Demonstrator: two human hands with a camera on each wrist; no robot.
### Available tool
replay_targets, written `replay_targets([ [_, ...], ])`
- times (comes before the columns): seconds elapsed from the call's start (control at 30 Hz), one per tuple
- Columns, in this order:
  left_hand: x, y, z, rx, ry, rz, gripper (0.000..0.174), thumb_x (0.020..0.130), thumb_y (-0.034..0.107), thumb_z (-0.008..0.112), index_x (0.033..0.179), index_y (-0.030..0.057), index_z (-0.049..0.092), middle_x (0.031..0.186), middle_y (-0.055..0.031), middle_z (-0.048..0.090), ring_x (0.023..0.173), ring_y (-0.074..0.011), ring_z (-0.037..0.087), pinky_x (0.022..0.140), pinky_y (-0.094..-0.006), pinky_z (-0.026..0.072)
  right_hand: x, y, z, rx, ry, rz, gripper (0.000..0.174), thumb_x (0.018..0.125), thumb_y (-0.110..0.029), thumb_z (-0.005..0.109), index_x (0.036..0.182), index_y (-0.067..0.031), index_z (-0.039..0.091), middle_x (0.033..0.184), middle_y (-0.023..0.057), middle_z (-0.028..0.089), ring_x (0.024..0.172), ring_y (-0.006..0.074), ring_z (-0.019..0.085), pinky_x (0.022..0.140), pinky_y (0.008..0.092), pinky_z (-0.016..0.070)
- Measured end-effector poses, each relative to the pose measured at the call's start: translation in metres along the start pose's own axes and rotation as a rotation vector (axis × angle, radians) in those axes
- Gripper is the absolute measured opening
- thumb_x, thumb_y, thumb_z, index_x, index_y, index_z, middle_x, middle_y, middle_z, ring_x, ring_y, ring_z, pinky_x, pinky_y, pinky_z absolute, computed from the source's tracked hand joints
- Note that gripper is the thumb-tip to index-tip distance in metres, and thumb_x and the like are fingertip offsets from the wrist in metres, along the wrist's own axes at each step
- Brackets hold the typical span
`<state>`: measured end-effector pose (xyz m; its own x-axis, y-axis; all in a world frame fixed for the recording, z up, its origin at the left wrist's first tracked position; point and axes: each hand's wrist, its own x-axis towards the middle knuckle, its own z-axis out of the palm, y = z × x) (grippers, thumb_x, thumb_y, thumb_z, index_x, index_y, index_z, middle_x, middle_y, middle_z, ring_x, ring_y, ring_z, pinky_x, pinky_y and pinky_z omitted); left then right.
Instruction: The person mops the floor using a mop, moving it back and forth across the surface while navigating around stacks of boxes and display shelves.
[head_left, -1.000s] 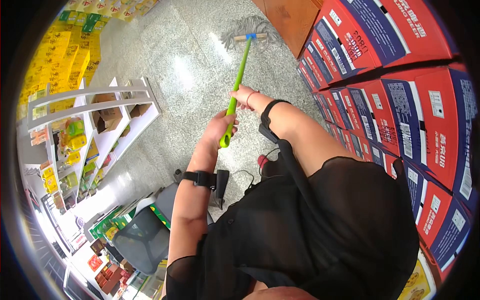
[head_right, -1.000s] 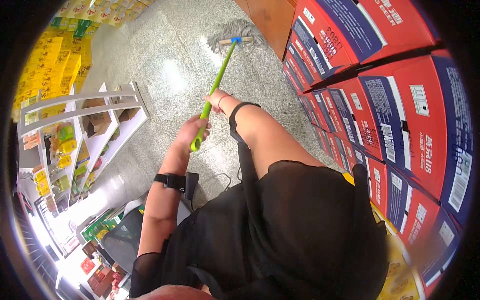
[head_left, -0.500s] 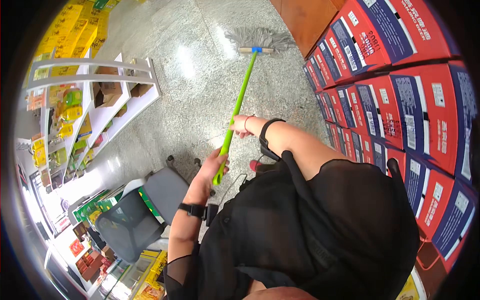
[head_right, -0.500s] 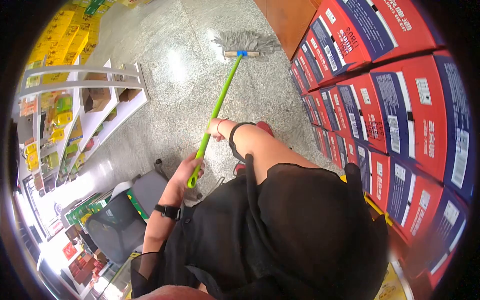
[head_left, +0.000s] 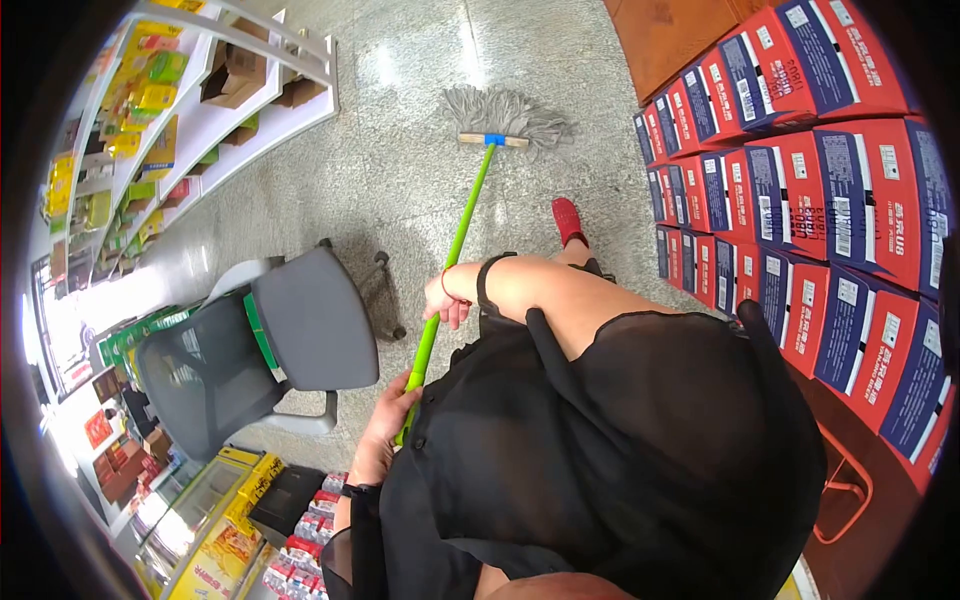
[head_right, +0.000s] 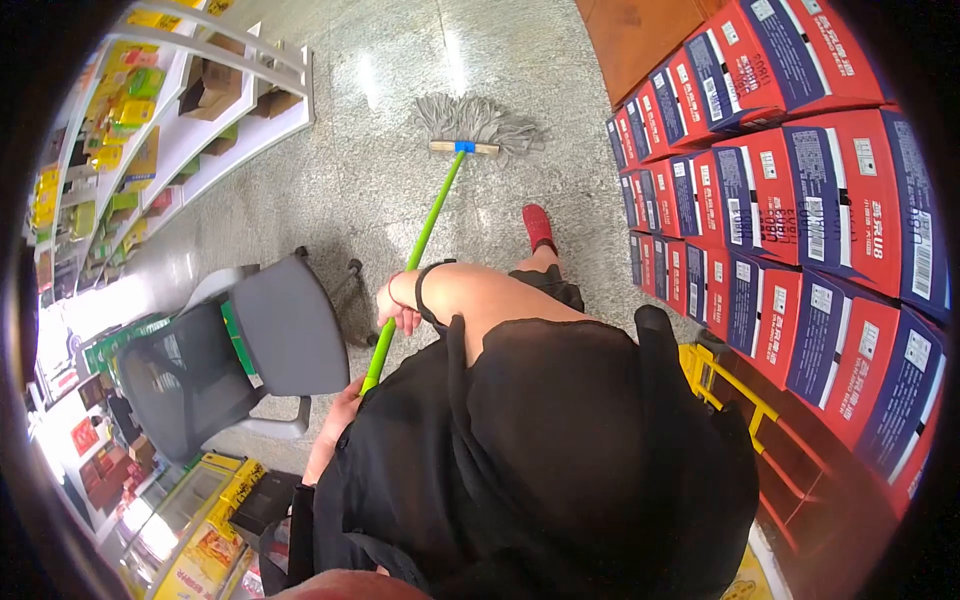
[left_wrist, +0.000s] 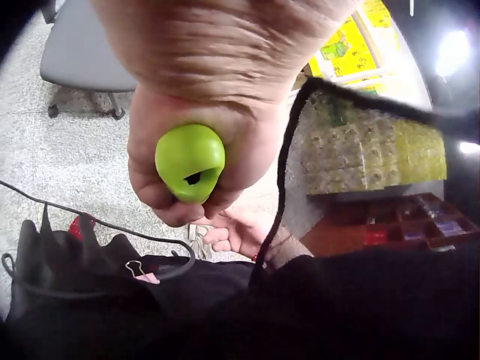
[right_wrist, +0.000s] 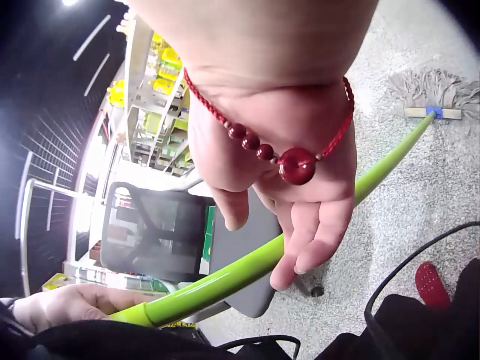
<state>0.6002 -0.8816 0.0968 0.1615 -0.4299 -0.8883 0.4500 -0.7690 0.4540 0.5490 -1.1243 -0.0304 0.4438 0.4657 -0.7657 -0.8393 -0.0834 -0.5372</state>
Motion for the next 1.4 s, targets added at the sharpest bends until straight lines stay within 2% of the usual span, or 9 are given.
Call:
replay_targets([
  [0.13, 0.010, 0.015, -0.002, 0.085, -0.015, 0.014, 0.047, 0.085, 0.011, 0.053, 0.128, 0.0013, 0.038, 0.089, -0.0023, 0.055, 0.076, -0.0108, 0.052, 0.065, -0.0225, 0.0431, -0.035, -0.015, -0.009, -0.084, 0.051, 0.016, 0.047, 0.085, -0.038, 0.051, 0.111, 0.0006, 0.053, 0.107, 0.0131, 0.060, 0.070, 0.0206, 0.063, 0.060, 0.0328, 0.0498],
  [0.23, 0.018, 0.066, 0.019, 0.131, -0.044, 0.005, 0.035, 0.086, 0.011, 0.049, 0.119, 0.0024, 0.041, 0.067, -0.0024, 0.048, 0.049, -0.0113, 0.046, 0.044, -0.0228, 0.0378, -0.014, -0.005, -0.044, -0.228, 0.178, -0.034, 0.045, 0.084, -0.035, 0.052, 0.106, 0.0037, 0.054, 0.094, 0.0163, 0.062, 0.062, 0.0228, 0.062, 0.051, 0.0344, 0.0500],
  [0.4, 0.080, 0.146, 0.060, 0.095, -0.095, -0.010, 0.026, 0.087, 0.011, 0.049, 0.111, 0.0026, 0.043, 0.068, -0.0026, 0.048, 0.050, -0.0114, 0.045, 0.045, -0.0229, 0.0383, -0.038, 0.004, -0.132, -0.162, 0.345, -0.080, 0.041, 0.082, -0.034, 0.054, 0.096, 0.0048, 0.058, 0.079, 0.0166, 0.062, 0.053, 0.0232, 0.061, 0.043, 0.0339, 0.0486],
  [0.53, 0.137, 0.229, 0.107, 0.120, -0.111, -0.012, 0.021, 0.087, 0.014, 0.048, 0.104, 0.0029, 0.046, 0.070, -0.0036, 0.048, 0.049, -0.0114, 0.045, 0.045, -0.0235, 0.0373, -0.073, 0.013, -0.218, -0.094, 0.673, -0.076, 0.036, 0.081, -0.031, 0.056, 0.085, 0.0044, 0.060, 0.061, 0.0141, 0.058, 0.046, 0.0225, 0.059, 0.037, 0.0350, 0.0447],
  [0.73, 0.210, 0.344, 0.170, 0.081, -0.160, 0.061, 0.016, 0.085, 0.015, 0.049, 0.096, 0.0042, 0.046, 0.068, -0.0033, 0.048, 0.047, -0.0111, 0.045, 0.044, -0.0232, 0.0375, -0.110, 0.036, -0.336, 0.437, 0.856, -0.156, 0.028, 0.085, -0.028, 0.054, 0.092, -0.0012, 0.058, 0.069, 0.0127, 0.061, 0.049, 0.0208, 0.060, 0.037, 0.0326, 0.0453],
  [0.9, 0.234, 0.398, 0.196, 0.060, -0.134, 0.047, 0.022, 0.085, 0.017, 0.049, 0.103, 0.0047, 0.045, 0.073, -0.0041, 0.048, 0.049, -0.0102, 0.044, 0.042, -0.0217, 0.0354, -0.150, 0.023, -0.385, 0.422, 0.894, -0.111, 0.028, 0.086, -0.029, 0.052, 0.091, -0.0017, 0.057, 0.075, 0.0123, 0.062, 0.051, 0.0196, 0.061, 0.038, 0.0318, 0.0462],
  [1.13, 0.232, 0.378, 0.153, 0.044, -0.133, 0.059, 0.023, 0.085, 0.018, 0.050, 0.103, 0.0045, 0.046, 0.072, -0.0043, 0.048, 0.049, -0.0102, 0.045, 0.042, -0.0214, 0.0347, -0.119, 0.008, -0.368, 0.533, 0.838, -0.163, 0.026, 0.087, -0.027, 0.050, 0.091, -0.0030, 0.057, 0.073, 0.0100, 0.061, 0.050, 0.0188, 0.059, 0.039, 0.0292, 0.0452],
  [1.2, 0.221, 0.355, 0.129, 0.040, -0.131, 0.064, 0.023, 0.086, 0.018, 0.050, 0.103, 0.0042, 0.046, 0.071, -0.0037, 0.048, 0.049, -0.0103, 0.045, 0.042, -0.0215, 0.0344, -0.080, 0.007, -0.353, 0.399, 0.825, -0.153, 0.036, 0.088, -0.034, 0.047, 0.080, -0.0014, 0.060, 0.060, 0.0091, 0.060, 0.044, 0.0195, 0.056, 0.039, 0.0333, 0.0438],
  [1.4, 0.152, 0.252, 0.043, -0.068, -0.117, 0.040, 0.032, 0.086, 0.012, 0.049, 0.115, 0.0008, 0.041, 0.070, -0.0044, 0.048, 0.050, -0.0123, 0.047, 0.044, -0.0236, 0.0382, -0.023, -0.029, -0.252, 0.045, 0.508, -0.066, 0.037, 0.086, -0.035, 0.047, 0.086, -0.0012, 0.062, 0.071, 0.0101, 0.065, 0.049, 0.0180, 0.057, 0.040, 0.0347, 0.0437],
])
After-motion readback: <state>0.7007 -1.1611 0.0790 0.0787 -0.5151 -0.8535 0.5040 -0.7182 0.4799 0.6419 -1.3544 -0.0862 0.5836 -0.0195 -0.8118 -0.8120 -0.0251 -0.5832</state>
